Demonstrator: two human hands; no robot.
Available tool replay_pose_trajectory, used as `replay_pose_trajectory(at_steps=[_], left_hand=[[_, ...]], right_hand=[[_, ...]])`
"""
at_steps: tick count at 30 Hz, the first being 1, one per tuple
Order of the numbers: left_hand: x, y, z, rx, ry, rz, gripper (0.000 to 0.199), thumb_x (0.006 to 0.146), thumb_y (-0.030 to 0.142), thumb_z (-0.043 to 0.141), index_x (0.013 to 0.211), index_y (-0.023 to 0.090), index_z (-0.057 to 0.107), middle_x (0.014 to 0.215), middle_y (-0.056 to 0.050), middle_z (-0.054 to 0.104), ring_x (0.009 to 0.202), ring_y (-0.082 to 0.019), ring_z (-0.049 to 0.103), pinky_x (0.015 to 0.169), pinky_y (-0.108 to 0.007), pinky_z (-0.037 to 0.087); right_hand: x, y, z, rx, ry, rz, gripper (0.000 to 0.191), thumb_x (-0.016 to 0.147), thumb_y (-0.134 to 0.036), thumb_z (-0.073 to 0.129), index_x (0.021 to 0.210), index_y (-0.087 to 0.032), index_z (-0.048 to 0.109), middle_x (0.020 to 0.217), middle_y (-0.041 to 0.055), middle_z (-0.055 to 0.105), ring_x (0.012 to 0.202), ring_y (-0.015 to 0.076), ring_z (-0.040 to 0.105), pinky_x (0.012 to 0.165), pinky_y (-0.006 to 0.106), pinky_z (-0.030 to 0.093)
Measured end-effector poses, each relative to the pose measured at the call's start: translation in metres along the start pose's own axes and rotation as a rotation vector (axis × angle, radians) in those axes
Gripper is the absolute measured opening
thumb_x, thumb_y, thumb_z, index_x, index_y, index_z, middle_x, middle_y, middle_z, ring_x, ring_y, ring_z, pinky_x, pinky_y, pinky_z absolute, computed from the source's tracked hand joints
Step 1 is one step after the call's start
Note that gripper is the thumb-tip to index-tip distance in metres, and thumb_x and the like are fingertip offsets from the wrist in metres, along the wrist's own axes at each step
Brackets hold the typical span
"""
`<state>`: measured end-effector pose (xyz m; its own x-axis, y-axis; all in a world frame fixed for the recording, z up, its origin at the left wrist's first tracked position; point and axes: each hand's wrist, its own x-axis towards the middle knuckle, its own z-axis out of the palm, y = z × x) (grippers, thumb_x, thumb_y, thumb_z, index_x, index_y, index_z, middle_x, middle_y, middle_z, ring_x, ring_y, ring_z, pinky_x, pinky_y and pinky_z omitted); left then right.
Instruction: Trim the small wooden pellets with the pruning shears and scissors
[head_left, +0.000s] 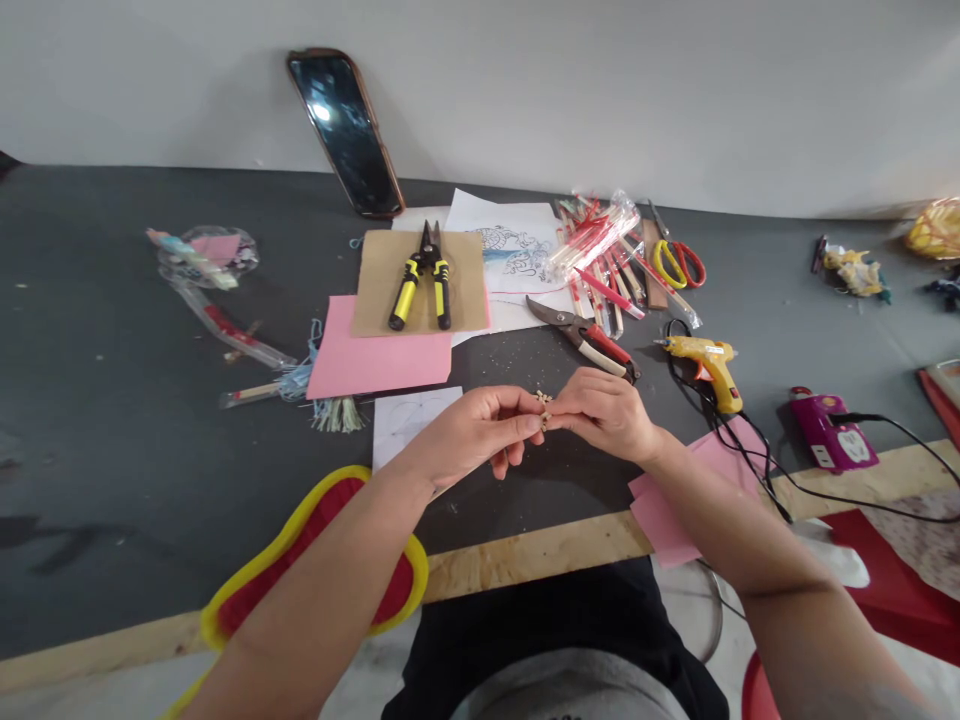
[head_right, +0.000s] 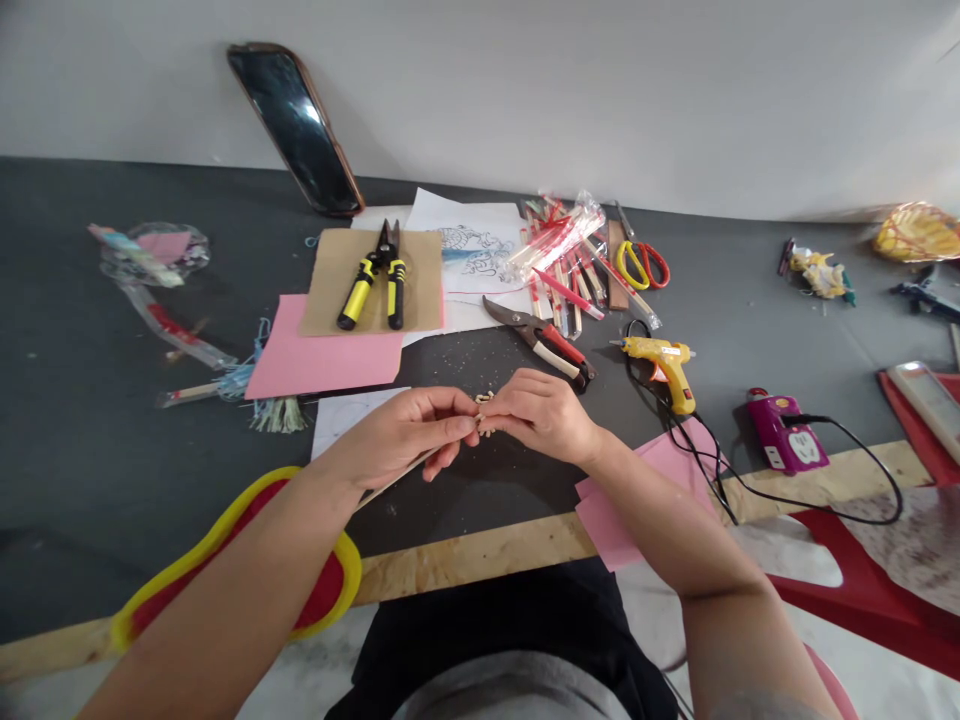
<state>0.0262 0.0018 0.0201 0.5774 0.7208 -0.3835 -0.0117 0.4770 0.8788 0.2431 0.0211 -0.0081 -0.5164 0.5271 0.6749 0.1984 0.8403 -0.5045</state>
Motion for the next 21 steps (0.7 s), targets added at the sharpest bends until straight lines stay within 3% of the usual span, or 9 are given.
replay_pose_trajectory(at_steps=[21], left_hand=[[0.008, -0.014, 0.019, -0.256, 0.032, -0.017, 0.032, 0.079, 0.039, 0.078, 0.09, 0.017, 0.057, 0.075, 0.001, 0.062, 0.051, -0.007, 0.053, 0.038, -0.017, 0.045]], right_hand=[[0.001, 0.003, -0.01, 0.042, -0.072, 0.085, 0.003, 0.092, -0.021, 0.072, 0.094, -0.021, 0.074, 0.077, 0.003, 0.074, 0.068, 0.014, 0.066, 0.063, 0.028, 0.055]])
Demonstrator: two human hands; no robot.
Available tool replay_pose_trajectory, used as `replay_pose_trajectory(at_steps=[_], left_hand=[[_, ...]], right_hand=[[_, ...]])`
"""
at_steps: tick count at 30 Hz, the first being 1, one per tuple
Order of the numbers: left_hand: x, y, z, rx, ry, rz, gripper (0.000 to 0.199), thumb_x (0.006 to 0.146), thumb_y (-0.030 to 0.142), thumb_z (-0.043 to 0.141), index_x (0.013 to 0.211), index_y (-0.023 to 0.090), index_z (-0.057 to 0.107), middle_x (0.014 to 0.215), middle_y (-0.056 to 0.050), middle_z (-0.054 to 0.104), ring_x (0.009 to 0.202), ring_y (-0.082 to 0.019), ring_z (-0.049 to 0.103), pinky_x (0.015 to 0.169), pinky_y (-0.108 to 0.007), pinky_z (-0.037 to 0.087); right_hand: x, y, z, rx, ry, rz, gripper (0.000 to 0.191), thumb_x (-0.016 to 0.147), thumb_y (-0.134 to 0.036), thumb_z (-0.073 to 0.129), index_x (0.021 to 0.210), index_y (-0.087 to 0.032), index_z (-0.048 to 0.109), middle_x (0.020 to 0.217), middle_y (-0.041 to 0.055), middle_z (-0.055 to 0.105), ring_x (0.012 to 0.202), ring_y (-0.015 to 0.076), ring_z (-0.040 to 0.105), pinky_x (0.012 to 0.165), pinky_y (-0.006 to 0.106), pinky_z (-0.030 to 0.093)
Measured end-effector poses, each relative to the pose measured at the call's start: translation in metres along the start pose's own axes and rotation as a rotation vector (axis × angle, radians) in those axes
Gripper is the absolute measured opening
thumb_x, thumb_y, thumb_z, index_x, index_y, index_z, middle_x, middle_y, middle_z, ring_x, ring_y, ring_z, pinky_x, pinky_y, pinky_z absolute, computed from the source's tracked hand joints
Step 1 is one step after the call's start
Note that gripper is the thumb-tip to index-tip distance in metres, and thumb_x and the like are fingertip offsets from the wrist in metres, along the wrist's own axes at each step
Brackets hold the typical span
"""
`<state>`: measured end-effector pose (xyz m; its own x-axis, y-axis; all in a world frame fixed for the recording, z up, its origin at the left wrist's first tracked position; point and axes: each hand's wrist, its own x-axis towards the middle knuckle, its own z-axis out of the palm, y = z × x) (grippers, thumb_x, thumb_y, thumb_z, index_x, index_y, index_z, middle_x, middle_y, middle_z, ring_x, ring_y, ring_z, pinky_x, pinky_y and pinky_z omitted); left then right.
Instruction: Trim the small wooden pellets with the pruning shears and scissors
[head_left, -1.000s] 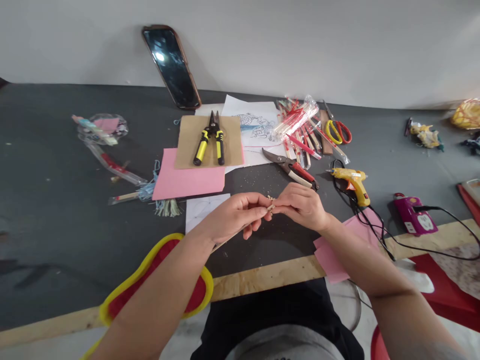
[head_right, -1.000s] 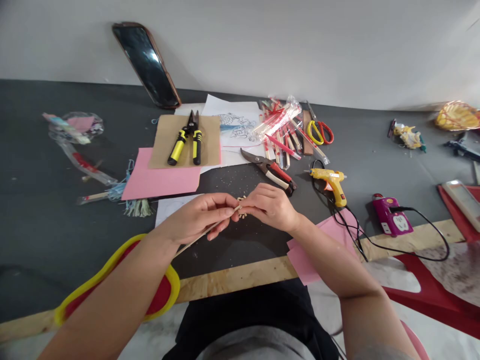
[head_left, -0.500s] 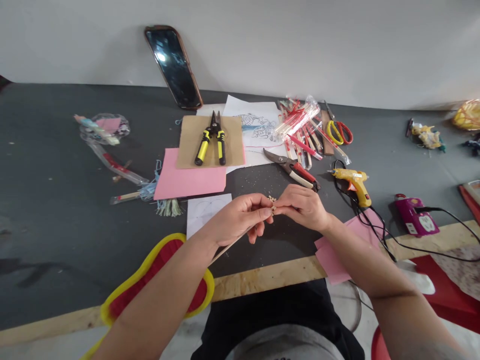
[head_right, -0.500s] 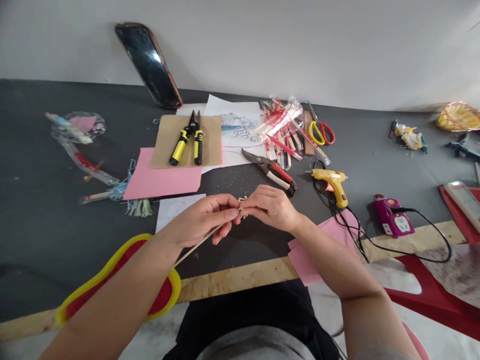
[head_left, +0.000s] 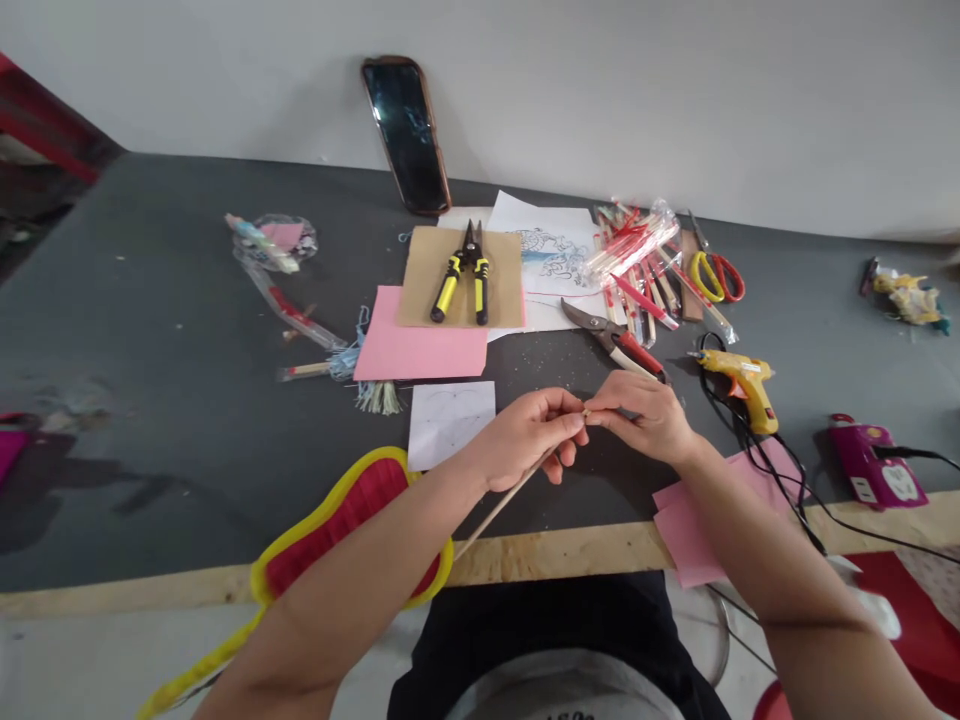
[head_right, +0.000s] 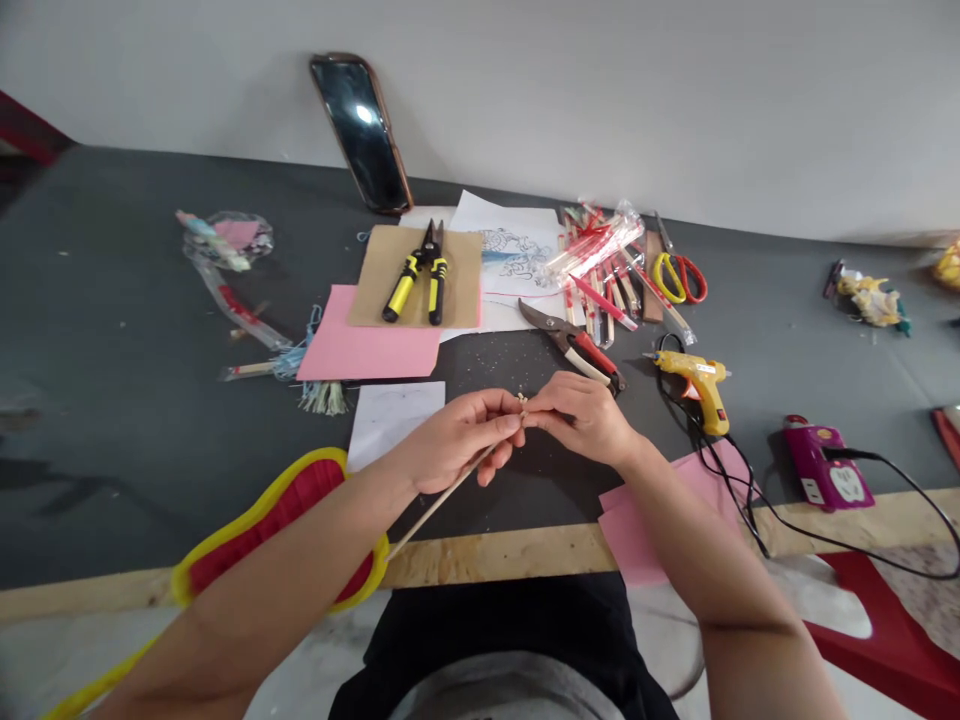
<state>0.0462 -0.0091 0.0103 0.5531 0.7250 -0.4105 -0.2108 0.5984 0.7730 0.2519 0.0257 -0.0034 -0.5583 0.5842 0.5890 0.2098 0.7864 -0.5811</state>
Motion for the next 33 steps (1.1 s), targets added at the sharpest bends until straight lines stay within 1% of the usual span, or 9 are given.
replay_pose_trajectory(at_steps=[4, 9, 13, 17, 21, 25, 33], left_hand=[[0.0, -0.003, 0.003, -0.039, -0.03, -0.004, 0.033, 0.08, 0.039, 0.077, 0.09, 0.017, 0.055, 0.077, 0.0, 0.063, 0.052, -0.007, 0.054, 0.04, -0.018, 0.047], [0.001, -0.001, -0.002, -0.021, -0.027, -0.012, 0.029, 0.081, 0.035, 0.077, 0.09, 0.016, 0.057, 0.077, 0.0, 0.063, 0.054, -0.007, 0.055, 0.041, -0.017, 0.048], [-0.001, 0.004, -0.003, 0.008, -0.034, -0.005, 0.029, 0.079, 0.036, 0.078, 0.09, 0.015, 0.059, 0.077, -0.001, 0.064, 0.056, -0.008, 0.054, 0.04, -0.017, 0.048], [-0.004, 0.007, -0.004, 0.032, -0.048, 0.001, 0.027, 0.08, 0.035, 0.077, 0.089, 0.016, 0.061, 0.075, 0.0, 0.064, 0.054, -0.008, 0.053, 0.038, -0.016, 0.047], [-0.005, 0.008, -0.004, 0.069, -0.051, 0.002, 0.023, 0.081, 0.033, 0.076, 0.087, 0.016, 0.061, 0.073, 0.0, 0.064, 0.051, -0.007, 0.051, 0.036, -0.016, 0.045], [-0.005, 0.009, -0.004, 0.072, -0.036, -0.006, 0.023, 0.081, 0.032, 0.076, 0.085, 0.015, 0.061, 0.071, 0.0, 0.064, 0.049, -0.006, 0.05, 0.035, -0.015, 0.041], [-0.005, 0.009, -0.003, 0.072, -0.027, -0.018, 0.024, 0.08, 0.033, 0.077, 0.081, 0.015, 0.061, 0.069, -0.001, 0.065, 0.045, -0.005, 0.048, 0.035, -0.014, 0.035]], right_hand=[[0.001, 0.0, -0.003, 0.042, -0.021, 0.02, 0.003, 0.092, -0.021, 0.072, 0.093, -0.021, 0.075, 0.076, 0.0031, 0.074, 0.068, 0.0141, 0.067, 0.063, 0.027, 0.054], [0.001, 0.0, -0.001, 0.018, -0.019, 0.036, 0.003, 0.091, -0.021, 0.072, 0.092, -0.021, 0.075, 0.073, 0.0022, 0.073, 0.066, 0.0144, 0.067, 0.061, 0.027, 0.053], [0.0, -0.002, 0.002, -0.003, 0.015, 0.029, 0.005, 0.09, -0.023, 0.075, 0.094, -0.021, 0.074, 0.073, 0.0018, 0.073, 0.065, 0.0139, 0.066, 0.061, 0.027, 0.053], [0.001, -0.005, 0.003, -0.004, 0.064, -0.029, 0.006, 0.089, -0.024, 0.076, 0.092, -0.02, 0.073, 0.074, 0.0021, 0.074, 0.065, 0.0141, 0.066, 0.063, 0.027, 0.054], [0.003, -0.007, 0.003, -0.025, 0.049, -0.056, 0.003, 0.091, -0.021, 0.074, 0.093, -0.02, 0.072, 0.075, 0.0024, 0.074, 0.065, 0.0143, 0.065, 0.064, 0.028, 0.054], [0.003, -0.007, 0.002, -0.022, 0.036, -0.067, 0.005, 0.091, -0.023, 0.073, 0.096, -0.02, 0.072, 0.076, 0.0028, 0.074, 0.067, 0.014, 0.065, 0.064, 0.027, 0.054], [0.003, -0.008, 0.003, -0.005, 0.046, -0.058, 0.006, 0.093, -0.026, 0.072, 0.094, -0.021, 0.072, 0.073, 0.0019, 0.072, 0.065, 0.0136, 0.065, 0.064, 0.027, 0.055]])
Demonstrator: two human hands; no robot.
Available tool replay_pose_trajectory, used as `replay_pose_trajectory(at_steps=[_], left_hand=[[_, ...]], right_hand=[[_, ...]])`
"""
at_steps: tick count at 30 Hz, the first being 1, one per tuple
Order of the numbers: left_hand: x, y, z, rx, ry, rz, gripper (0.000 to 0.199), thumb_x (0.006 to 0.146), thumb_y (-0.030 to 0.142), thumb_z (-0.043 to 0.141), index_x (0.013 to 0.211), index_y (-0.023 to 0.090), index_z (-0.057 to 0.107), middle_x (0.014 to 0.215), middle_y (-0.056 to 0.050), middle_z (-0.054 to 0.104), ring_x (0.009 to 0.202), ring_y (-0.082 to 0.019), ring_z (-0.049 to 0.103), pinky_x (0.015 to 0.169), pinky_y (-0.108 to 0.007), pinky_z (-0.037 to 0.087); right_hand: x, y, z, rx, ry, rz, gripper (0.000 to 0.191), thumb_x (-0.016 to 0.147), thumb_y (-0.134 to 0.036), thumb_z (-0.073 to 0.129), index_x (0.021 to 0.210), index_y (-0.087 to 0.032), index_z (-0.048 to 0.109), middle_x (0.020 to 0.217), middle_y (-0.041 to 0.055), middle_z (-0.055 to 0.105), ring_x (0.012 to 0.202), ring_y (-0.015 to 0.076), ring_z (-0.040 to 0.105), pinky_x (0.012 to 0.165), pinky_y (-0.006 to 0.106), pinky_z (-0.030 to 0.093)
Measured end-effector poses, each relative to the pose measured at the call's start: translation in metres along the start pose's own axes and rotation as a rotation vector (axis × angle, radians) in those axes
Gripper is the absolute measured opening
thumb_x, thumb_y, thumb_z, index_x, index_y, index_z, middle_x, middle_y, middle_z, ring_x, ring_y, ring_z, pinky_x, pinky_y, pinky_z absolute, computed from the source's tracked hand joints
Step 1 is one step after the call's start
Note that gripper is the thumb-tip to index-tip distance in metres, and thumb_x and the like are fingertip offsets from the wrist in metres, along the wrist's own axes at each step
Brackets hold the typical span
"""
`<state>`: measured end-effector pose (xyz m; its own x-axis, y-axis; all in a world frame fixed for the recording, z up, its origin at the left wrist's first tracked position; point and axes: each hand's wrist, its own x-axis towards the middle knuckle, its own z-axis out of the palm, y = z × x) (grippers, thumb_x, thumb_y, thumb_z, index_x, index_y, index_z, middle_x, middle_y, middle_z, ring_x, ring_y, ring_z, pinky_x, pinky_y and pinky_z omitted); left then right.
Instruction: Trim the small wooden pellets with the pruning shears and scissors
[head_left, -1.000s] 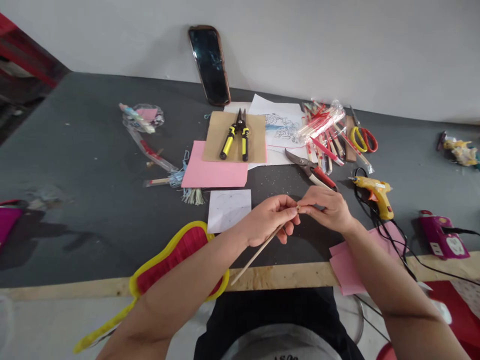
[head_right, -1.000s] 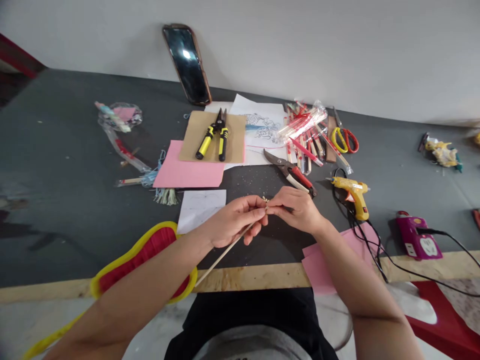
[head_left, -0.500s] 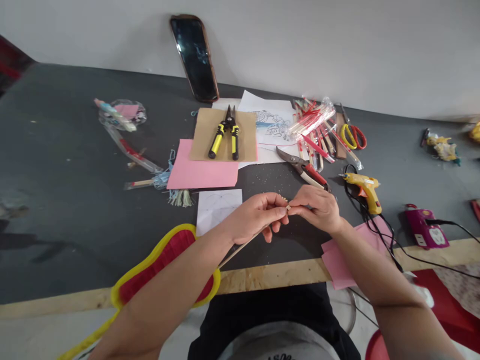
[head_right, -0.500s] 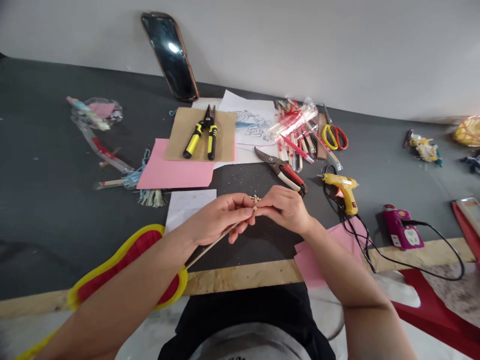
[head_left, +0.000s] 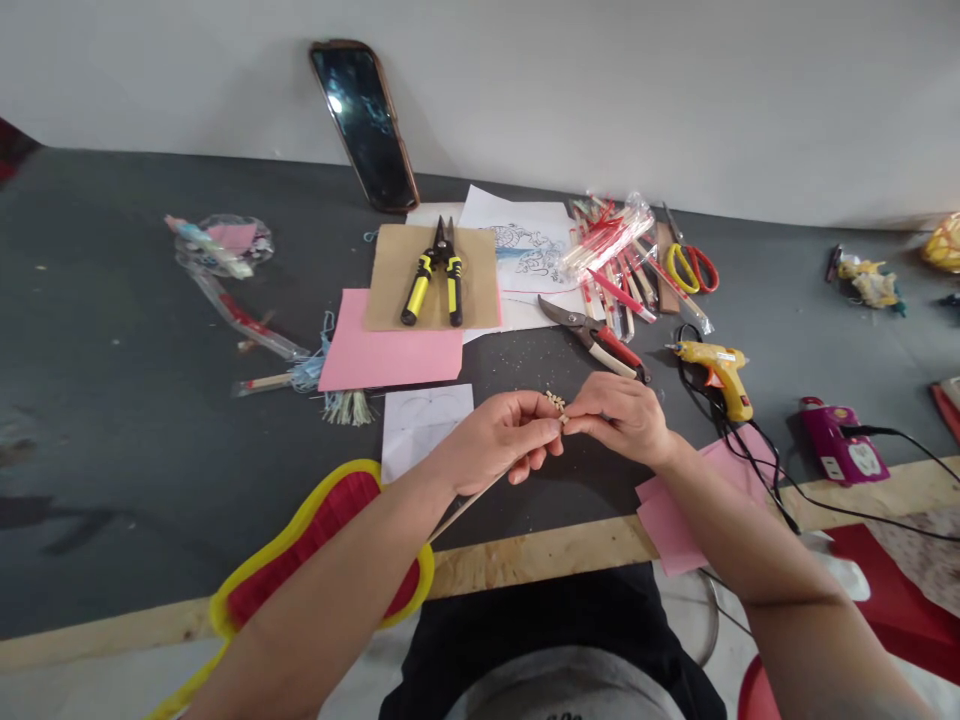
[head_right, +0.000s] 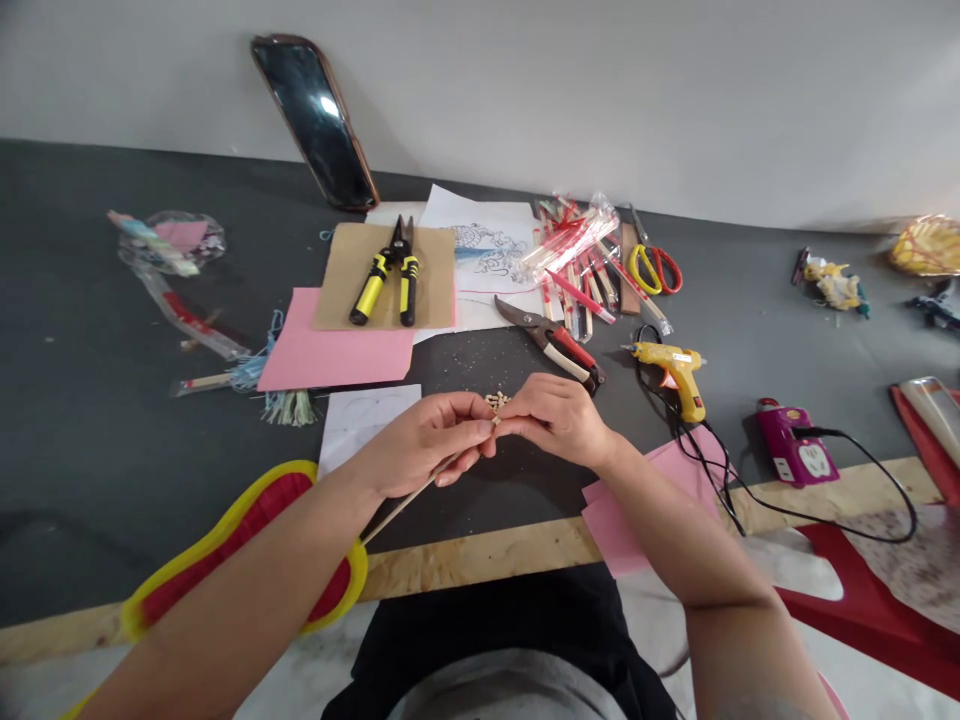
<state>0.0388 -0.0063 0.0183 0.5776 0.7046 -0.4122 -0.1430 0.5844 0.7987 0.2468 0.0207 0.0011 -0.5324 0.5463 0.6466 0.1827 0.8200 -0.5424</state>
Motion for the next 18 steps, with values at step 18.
replay_pose_trajectory(at_steps=[18], left_hand=[[-0.0012, -0.0004, 0.0031, 0.016, 0.024, -0.018, 0.027, 0.08, 0.035, 0.077, 0.074, 0.015, 0.059, 0.065, -0.001, 0.066, 0.041, -0.003, 0.046, 0.034, -0.015, 0.034]], right_hand=[[-0.002, 0.0018, 0.0004, 0.039, 0.011, 0.001, 0.008, 0.093, -0.028, 0.071, 0.097, -0.021, 0.073, 0.073, 0.0013, 0.071, 0.066, 0.0137, 0.065, 0.064, 0.027, 0.054]])
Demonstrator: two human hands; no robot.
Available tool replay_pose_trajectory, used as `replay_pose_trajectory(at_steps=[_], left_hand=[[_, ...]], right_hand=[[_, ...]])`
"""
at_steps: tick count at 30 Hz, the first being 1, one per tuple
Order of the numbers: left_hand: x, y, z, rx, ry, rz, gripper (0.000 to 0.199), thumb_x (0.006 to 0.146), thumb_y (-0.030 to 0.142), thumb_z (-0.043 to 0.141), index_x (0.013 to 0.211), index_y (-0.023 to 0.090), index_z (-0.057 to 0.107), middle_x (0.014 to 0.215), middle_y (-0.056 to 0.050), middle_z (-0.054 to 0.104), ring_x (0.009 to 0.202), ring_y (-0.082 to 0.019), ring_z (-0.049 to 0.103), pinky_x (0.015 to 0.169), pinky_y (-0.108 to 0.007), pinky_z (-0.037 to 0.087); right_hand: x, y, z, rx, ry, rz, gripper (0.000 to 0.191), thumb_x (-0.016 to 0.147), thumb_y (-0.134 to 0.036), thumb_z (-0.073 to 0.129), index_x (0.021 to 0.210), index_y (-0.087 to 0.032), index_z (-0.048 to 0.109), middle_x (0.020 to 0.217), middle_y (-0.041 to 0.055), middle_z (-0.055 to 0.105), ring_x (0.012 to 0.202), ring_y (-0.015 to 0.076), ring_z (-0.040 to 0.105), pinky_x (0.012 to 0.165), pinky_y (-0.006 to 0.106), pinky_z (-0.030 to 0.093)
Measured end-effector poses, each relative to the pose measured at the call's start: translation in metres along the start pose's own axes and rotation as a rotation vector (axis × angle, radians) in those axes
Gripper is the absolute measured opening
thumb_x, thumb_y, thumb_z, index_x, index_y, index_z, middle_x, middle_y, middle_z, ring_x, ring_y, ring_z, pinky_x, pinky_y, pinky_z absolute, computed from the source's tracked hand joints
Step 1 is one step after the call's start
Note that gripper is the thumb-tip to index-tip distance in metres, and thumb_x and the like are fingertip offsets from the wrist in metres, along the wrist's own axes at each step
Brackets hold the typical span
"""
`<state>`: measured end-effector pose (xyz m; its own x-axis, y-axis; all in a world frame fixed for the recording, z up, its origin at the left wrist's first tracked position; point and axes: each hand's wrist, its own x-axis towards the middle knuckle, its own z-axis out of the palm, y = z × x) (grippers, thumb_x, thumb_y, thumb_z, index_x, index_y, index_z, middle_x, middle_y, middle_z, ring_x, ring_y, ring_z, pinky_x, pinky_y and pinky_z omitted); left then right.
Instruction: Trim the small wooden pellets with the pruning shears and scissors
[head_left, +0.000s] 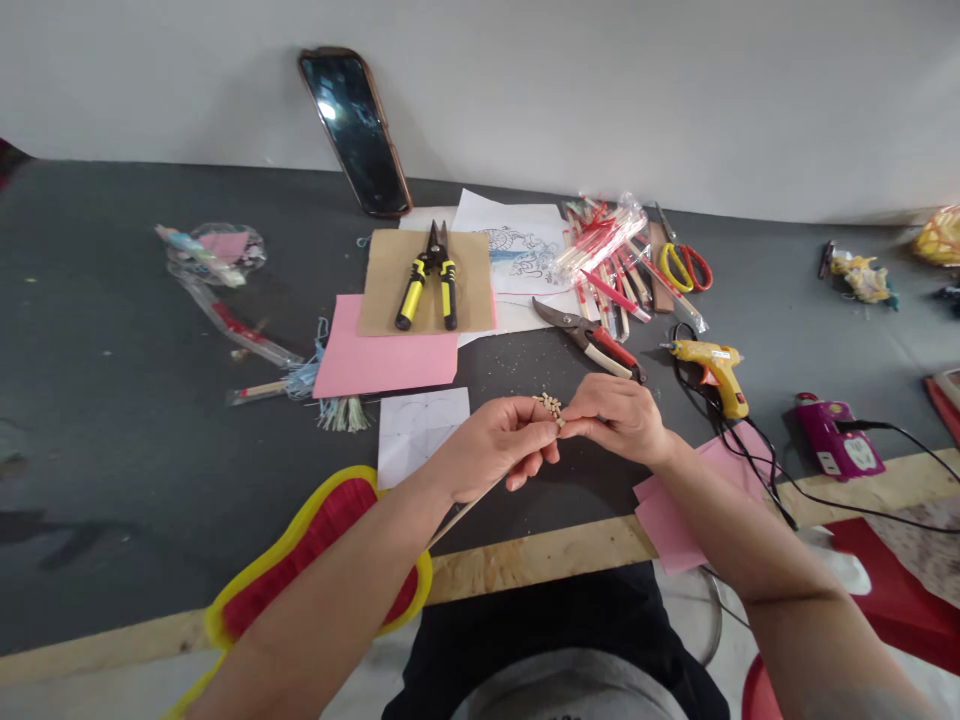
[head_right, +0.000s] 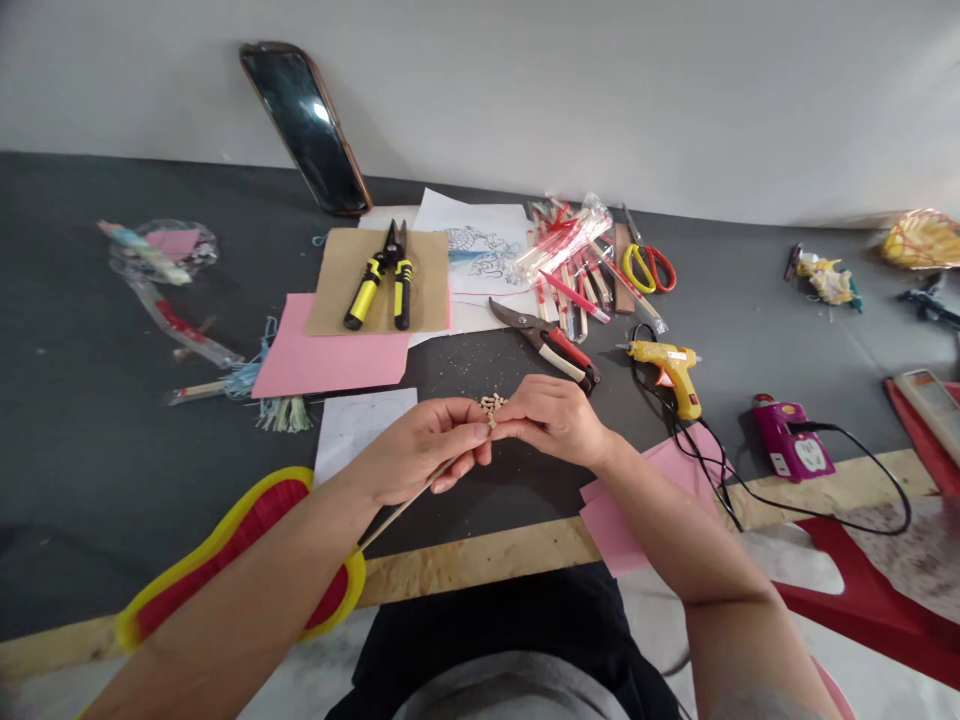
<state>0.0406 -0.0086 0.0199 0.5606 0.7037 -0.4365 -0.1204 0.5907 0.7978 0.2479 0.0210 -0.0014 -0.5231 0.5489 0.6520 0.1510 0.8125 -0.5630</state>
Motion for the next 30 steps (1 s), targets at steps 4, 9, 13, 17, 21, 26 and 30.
replay_pose_trajectory(at_steps=[4, 9, 13, 17, 21, 26, 30], left_hand=[[-0.0006, -0.0001, 0.0002, 0.0, 0.002, -0.001, 0.028, 0.079, 0.035, 0.078, 0.073, 0.015, 0.059, 0.065, -0.001, 0.066, 0.04, -0.003, 0.046, 0.034, -0.015, 0.034], [0.0002, -0.0011, -0.0002, 0.006, 0.001, -0.016, 0.028, 0.081, 0.035, 0.076, 0.071, 0.015, 0.059, 0.064, -0.001, 0.066, 0.04, -0.003, 0.047, 0.035, -0.015, 0.035], [0.0007, -0.0007, -0.0001, 0.003, 0.004, -0.02, 0.029, 0.08, 0.036, 0.076, 0.07, 0.015, 0.059, 0.063, -0.001, 0.066, 0.04, -0.004, 0.047, 0.034, -0.015, 0.034], [0.0003, 0.0006, 0.0004, 0.008, 0.007, -0.022, 0.029, 0.079, 0.035, 0.077, 0.068, 0.014, 0.06, 0.062, -0.001, 0.066, 0.039, -0.004, 0.048, 0.033, -0.015, 0.035], [-0.0001, 0.0013, 0.001, 0.007, 0.003, -0.019, 0.029, 0.08, 0.034, 0.076, 0.068, 0.014, 0.059, 0.062, -0.001, 0.066, 0.04, -0.004, 0.048, 0.033, -0.014, 0.035], [0.0, 0.0008, -0.0004, 0.016, -0.005, -0.015, 0.027, 0.081, 0.033, 0.075, 0.068, 0.014, 0.06, 0.063, -0.001, 0.066, 0.04, -0.004, 0.048, 0.033, -0.014, 0.036], [0.0001, 0.0005, -0.0015, 0.021, -0.008, -0.015, 0.026, 0.081, 0.032, 0.074, 0.068, 0.014, 0.06, 0.063, -0.001, 0.067, 0.04, -0.004, 0.048, 0.033, -0.014, 0.036]], right_hand=[[-0.0003, 0.0004, -0.0001, 0.002, -0.004, -0.007, 0.008, 0.092, -0.027, 0.072, 0.098, -0.021, 0.073, 0.074, 0.0015, 0.071, 0.067, 0.0141, 0.065, 0.065, 0.028, 0.055], [-0.0001, 0.0, 0.0, -0.003, -0.002, -0.006, 0.008, 0.093, -0.029, 0.072, 0.098, -0.022, 0.072, 0.073, 0.0009, 0.071, 0.066, 0.014, 0.066, 0.065, 0.028, 0.055], [0.0003, -0.0005, 0.0, -0.006, -0.007, -0.009, 0.007, 0.092, -0.026, 0.073, 0.096, -0.021, 0.071, 0.072, 0.0008, 0.07, 0.065, 0.0136, 0.065, 0.064, 0.028, 0.055], [0.0004, -0.0008, -0.0003, 0.003, -0.012, -0.002, 0.007, 0.091, -0.026, 0.074, 0.094, -0.02, 0.071, 0.072, 0.0014, 0.07, 0.066, 0.0135, 0.065, 0.064, 0.027, 0.055], [0.0003, -0.0007, -0.0006, -0.008, -0.028, 0.004, 0.007, 0.093, -0.027, 0.072, 0.093, -0.021, 0.071, 0.072, 0.001, 0.07, 0.066, 0.0133, 0.065, 0.065, 0.027, 0.055], [0.0004, -0.0002, -0.0005, -0.018, -0.018, 0.005, 0.01, 0.091, -0.029, 0.074, 0.092, -0.019, 0.071, 0.072, 0.0014, 0.07, 0.065, 0.013, 0.064, 0.063, 0.026, 0.054], [0.0002, -0.0006, -0.0002, -0.019, -0.021, 0.005, 0.01, 0.091, -0.028, 0.074, 0.091, -0.018, 0.071, 0.071, 0.0017, 0.07, 0.066, 0.0129, 0.064, 0.064, 0.026, 0.053]])
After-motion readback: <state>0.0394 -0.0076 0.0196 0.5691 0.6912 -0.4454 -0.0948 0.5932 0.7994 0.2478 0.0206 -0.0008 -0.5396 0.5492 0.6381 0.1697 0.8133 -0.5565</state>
